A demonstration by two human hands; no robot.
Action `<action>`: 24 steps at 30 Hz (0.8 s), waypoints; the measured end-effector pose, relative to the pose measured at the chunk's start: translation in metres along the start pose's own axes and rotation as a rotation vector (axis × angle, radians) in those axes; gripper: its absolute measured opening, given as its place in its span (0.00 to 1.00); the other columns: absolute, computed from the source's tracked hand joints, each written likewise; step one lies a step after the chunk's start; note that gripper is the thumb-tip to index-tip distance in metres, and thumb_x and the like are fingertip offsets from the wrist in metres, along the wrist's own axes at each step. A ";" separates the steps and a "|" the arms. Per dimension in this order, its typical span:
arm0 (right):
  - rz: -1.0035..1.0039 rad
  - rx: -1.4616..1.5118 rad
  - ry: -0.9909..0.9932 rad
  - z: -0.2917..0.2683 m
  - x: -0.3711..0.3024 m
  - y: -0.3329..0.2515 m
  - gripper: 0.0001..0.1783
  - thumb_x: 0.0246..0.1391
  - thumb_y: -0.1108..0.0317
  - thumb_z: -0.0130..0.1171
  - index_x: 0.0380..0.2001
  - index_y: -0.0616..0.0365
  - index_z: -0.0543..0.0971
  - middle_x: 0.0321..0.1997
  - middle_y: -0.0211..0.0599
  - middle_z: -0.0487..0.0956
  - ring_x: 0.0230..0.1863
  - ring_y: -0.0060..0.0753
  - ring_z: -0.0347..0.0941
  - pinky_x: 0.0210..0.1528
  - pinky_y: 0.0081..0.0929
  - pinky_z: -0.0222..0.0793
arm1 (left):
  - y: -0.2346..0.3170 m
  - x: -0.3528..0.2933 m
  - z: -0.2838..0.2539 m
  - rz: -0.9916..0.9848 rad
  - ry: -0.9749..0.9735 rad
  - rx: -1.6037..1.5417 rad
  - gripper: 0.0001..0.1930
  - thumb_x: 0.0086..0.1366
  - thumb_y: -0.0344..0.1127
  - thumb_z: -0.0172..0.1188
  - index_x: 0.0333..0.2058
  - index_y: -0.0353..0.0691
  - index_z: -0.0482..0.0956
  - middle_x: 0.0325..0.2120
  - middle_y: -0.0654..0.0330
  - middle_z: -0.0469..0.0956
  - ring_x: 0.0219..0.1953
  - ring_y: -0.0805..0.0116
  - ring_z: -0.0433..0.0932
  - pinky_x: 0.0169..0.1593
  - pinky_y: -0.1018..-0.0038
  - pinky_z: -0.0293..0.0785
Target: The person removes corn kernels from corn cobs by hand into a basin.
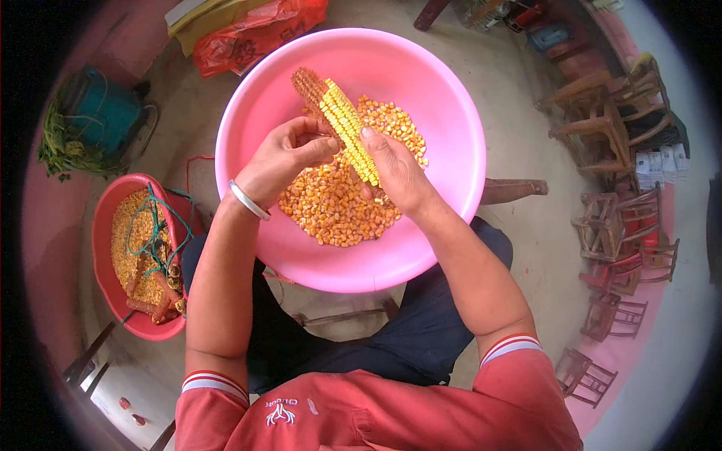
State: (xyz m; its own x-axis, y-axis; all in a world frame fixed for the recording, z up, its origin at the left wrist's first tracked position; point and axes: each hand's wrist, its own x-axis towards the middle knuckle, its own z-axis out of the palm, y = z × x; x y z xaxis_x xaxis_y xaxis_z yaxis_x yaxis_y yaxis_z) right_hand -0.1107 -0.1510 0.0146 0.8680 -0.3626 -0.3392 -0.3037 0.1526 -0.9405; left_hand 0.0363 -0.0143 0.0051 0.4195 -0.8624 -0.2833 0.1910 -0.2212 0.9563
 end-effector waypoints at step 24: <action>0.040 0.142 -0.026 0.004 0.005 -0.003 0.26 0.69 0.47 0.36 0.40 0.58 0.73 0.24 0.33 0.75 0.20 0.21 0.71 0.21 0.19 0.69 | 0.010 -0.010 0.010 -0.110 -0.095 -0.124 0.22 0.63 0.45 0.65 0.47 0.34 0.72 0.38 0.64 0.75 0.42 0.76 0.73 0.49 0.77 0.70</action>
State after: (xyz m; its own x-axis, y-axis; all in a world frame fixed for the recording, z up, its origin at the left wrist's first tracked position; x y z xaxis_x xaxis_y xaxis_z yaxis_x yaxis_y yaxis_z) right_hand -0.1044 -0.1497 0.0155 0.8666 -0.3304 -0.3738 -0.2810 0.2959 -0.9129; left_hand 0.0254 -0.0125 0.0179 0.3053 -0.8766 -0.3719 0.3415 -0.2638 0.9021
